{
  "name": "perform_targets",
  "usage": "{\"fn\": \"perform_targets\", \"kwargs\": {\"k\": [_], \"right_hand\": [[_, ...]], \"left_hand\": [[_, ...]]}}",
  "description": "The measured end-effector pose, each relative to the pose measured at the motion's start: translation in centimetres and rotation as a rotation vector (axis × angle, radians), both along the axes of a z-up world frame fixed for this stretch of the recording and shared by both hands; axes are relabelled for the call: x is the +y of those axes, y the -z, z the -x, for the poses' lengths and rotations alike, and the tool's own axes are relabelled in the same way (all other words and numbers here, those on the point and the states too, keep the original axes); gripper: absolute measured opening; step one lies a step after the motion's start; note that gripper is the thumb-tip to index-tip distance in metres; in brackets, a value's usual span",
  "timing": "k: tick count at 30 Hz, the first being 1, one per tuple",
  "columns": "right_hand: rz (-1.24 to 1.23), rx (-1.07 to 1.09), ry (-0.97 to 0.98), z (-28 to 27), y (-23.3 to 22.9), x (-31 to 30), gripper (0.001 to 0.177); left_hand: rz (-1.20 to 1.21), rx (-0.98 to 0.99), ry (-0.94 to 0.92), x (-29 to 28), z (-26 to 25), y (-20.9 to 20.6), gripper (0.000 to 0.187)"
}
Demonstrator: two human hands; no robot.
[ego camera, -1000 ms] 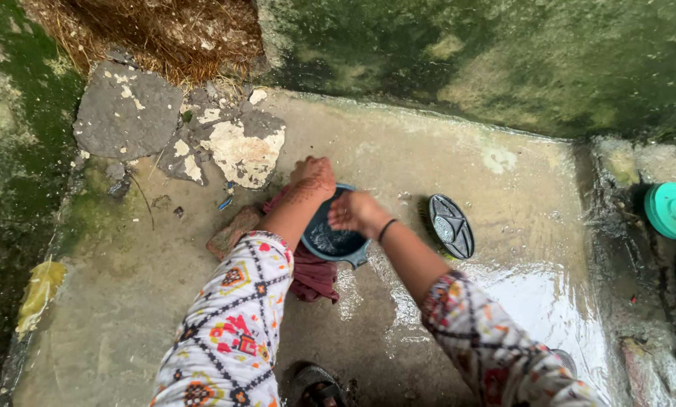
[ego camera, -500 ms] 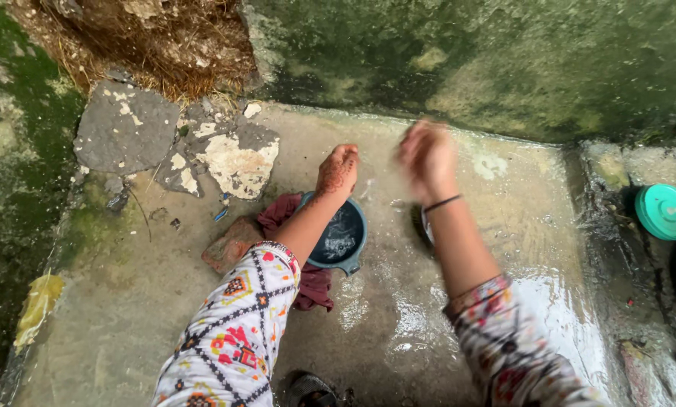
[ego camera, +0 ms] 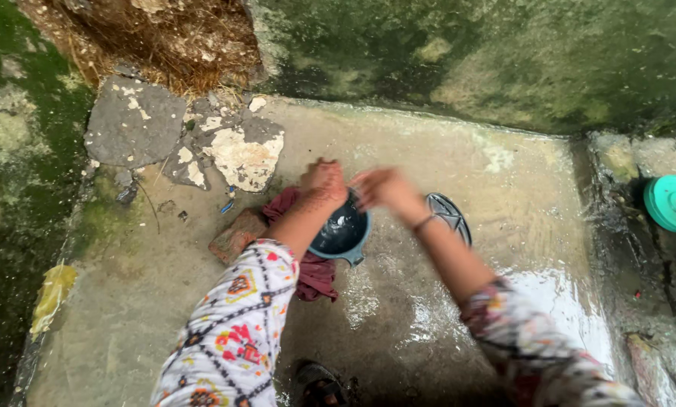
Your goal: The person pours water onto the floor from a container, scrubs the concrete surface with a brush, and wipes the floor using a cloth.
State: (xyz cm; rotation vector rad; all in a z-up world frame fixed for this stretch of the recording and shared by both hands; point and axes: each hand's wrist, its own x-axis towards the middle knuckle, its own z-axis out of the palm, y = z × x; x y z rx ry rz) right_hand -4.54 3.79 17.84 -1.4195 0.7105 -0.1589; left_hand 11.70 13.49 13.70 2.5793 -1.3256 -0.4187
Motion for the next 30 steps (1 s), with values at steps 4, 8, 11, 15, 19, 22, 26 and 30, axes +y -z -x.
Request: {"fn": "perform_targets", "kwargs": {"k": [4, 8, 11, 15, 19, 22, 26, 30], "right_hand": [[0.502, 0.216, -0.216, -4.1, 9.7, 6.0, 0.018], [0.507, 0.364, 0.166, -6.1, 15.5, 6.8, 0.019], [-0.673, 0.292, 0.113, -6.0, 13.7, 5.3, 0.03], [-1.076, -0.317, -0.16, -1.6, 3.2, -0.3, 0.033], [0.479, -0.452, 0.551, 2.8, -6.8, -7.0, 0.022], [0.792, -0.367, 0.571, 5.7, -8.9, -9.6, 0.024], [0.568, -0.224, 0.419, 8.2, -5.5, -8.9, 0.03], [0.244, 0.195, -0.075, 8.9, 1.7, -5.0, 0.028]], "left_hand": [[-0.021, -0.029, -0.081, 3.0, -1.3, -0.3, 0.036], [-0.276, 0.174, -0.069, 4.0, -2.0, 1.8, 0.057], [-0.365, 0.191, -0.09, 3.2, -1.6, 3.6, 0.079], [-0.242, 0.151, -0.063, 4.2, -2.5, 8.0, 0.086], [-0.093, 0.142, 0.007, 2.9, -3.0, 12.1, 0.065], [-0.066, 0.181, -0.066, -0.5, -0.3, 11.5, 0.065], [-0.03, 0.206, -0.106, -3.3, 4.3, 10.2, 0.061], [0.049, 0.228, -0.151, -5.9, 8.8, 9.7, 0.058]]}}
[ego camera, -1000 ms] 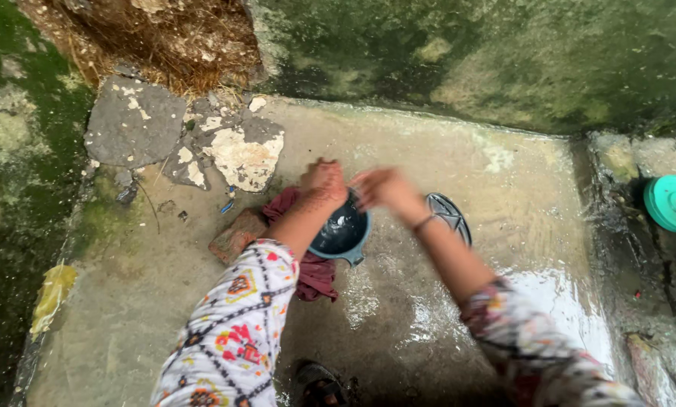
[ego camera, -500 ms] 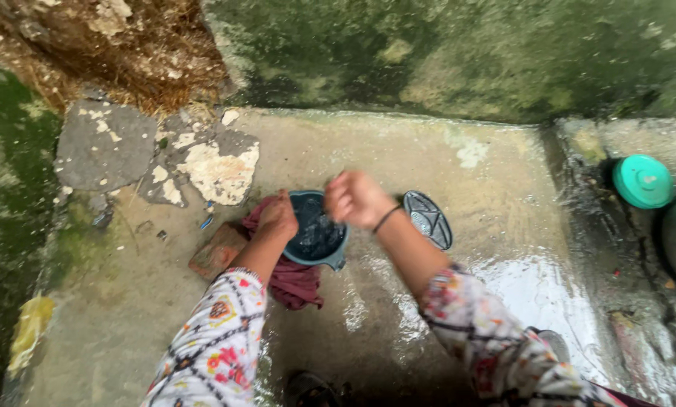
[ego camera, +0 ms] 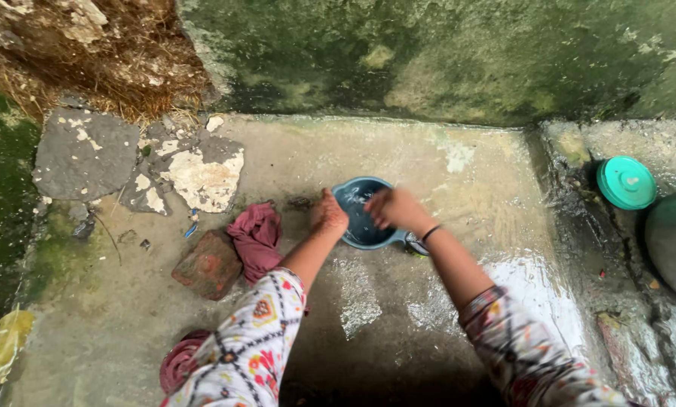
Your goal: The person pours water onto the floor from a container, scrubs the concrete surface with a brush, and wipes the floor using a cloth.
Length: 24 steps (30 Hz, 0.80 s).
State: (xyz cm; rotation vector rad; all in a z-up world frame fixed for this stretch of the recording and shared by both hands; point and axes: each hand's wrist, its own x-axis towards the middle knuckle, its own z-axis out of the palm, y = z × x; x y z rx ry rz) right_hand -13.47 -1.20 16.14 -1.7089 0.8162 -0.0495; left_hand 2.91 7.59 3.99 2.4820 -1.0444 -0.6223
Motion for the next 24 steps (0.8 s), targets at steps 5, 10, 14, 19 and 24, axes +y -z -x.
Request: {"fn": "perform_targets", "kwargs": {"k": [5, 10, 14, 19, 24], "right_hand": [[0.331, 0.226, 0.004, 0.6, 9.3, 1.4, 0.021], [-0.08, 0.041, 0.174, -1.1, 13.4, -0.6, 0.018], [-1.411, -0.449, 0.27, 1.7, 5.6, -5.5, 0.018], [0.461, -1.019, 0.556, 7.2, -5.5, -15.8, 0.036], [0.301, -0.796, 0.878, 11.8, -8.8, -24.7, 0.037]], "left_hand": [[-0.097, 0.073, 0.088, -0.4, 2.2, -0.9, 0.062], [-0.176, 0.133, -0.03, -0.4, 3.5, -5.4, 0.057], [0.481, -0.169, -0.092, -2.4, 7.4, -8.4, 0.052], [0.884, 0.094, -0.202, -8.4, 10.7, -7.1, 0.031], [0.562, 0.951, -0.511, -10.3, 12.6, -5.8, 0.033]]}}
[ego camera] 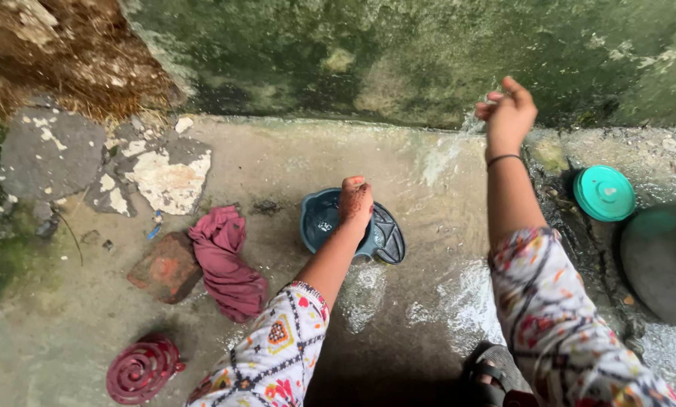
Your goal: The person pours water onto the floor from a container, scrubs the concrete surface with a brush, and wipes the floor using a cloth.
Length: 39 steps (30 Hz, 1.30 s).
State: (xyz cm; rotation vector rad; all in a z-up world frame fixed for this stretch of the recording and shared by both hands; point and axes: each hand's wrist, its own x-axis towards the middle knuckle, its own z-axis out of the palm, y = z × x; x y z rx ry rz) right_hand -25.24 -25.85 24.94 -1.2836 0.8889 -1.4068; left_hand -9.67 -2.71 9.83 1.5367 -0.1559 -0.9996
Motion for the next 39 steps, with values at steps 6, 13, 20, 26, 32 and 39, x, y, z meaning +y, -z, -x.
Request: {"fn": "perform_targets", "kwargs": {"k": [6, 13, 20, 26, 32, 39], "right_hand": [[-0.122, 0.064, -0.38, -0.7, 4.1, 7.8, 0.037], [-0.603, 0.217, -0.768, -12.2, 15.2, 22.2, 0.027], [-1.035, 0.237, -0.5, -13.8, 22.2, 22.9, 0.015], [-0.958, -0.786, -0.88, -7.5, 8.8, 16.8, 0.042], [-0.445, -0.731, -0.037, 1.1, -4.4, 1.6, 0.03], [-0.15, -0.459, -0.283, 3.6, 3.6, 2.2, 0.02]], "left_hand": [[0.049, -0.431, -0.428, -0.7, 1.1, 5.0, 0.022], [0.0, 0.1, -0.522, 2.4, -3.4, 8.5, 0.038], [-0.168, 0.479, -0.437, 4.6, -4.6, 8.7, 0.061], [0.09, 0.466, -0.459, 3.1, -5.1, 13.2, 0.068], [-0.084, 0.49, -0.393, 3.5, -3.1, 8.7, 0.054], [-0.01, 0.459, -0.359, 2.3, -2.5, 9.9, 0.051]]}}
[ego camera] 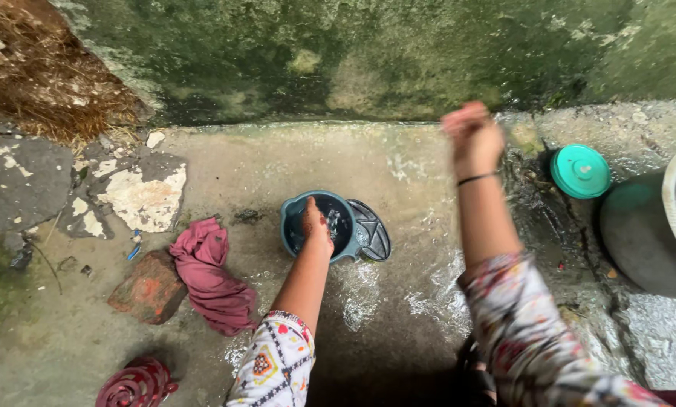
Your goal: The person pours water onto the floor from a container, scrubs the concrete surface with a brush, and wipes the floor using a cloth.
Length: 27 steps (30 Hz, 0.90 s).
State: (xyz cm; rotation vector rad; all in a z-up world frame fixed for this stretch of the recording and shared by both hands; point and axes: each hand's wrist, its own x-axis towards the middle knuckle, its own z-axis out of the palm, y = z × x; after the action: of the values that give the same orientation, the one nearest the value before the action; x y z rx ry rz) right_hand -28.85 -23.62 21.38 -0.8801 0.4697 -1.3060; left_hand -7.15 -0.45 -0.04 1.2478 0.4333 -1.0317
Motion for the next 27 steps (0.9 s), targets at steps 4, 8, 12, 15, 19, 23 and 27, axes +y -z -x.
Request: {"fn": "perform_targets", "kwargs": {"k": [4, 8, 12, 15, 19, 23, 27], "right_hand": [[-0.225, 0.486, -0.371, -8.1, 4.4, 11.0, 0.035], [-0.256, 0.768, -0.589, -13.4, 10.5, 19.5, 0.033], [-0.197, 0.982, -0.416, -15.8, 16.0, 21.8, 0.027], [-0.517, 0.799, -0.459, -16.0, 14.8, 21.0, 0.018], [-0.741, -0.112, -0.875, -11.3, 6.5, 17.6, 0.033], [-0.368, -0.363, -0.162, -2.6, -2.8, 9.2, 0.024], [-0.418, -0.211, 0.458, 4.7, -3.6, 0.4, 0.042]], "left_hand": [[-0.088, 0.009, -0.013, -0.8, -0.9, 3.8, 0.044], [-0.005, -0.03, -0.023, -0.5, -1.6, 6.0, 0.063], [0.013, -0.018, -0.053, 0.6, -1.8, 4.8, 0.06], [0.041, -0.018, -0.03, 1.2, -1.9, 3.1, 0.055], [0.035, -0.046, -0.1, 1.0, -0.9, 0.1, 0.055], [-0.011, -0.014, 0.034, 0.6, 0.4, -3.7, 0.045], [0.127, -0.177, 0.047, -0.8, 2.2, -3.8, 0.048]]}}
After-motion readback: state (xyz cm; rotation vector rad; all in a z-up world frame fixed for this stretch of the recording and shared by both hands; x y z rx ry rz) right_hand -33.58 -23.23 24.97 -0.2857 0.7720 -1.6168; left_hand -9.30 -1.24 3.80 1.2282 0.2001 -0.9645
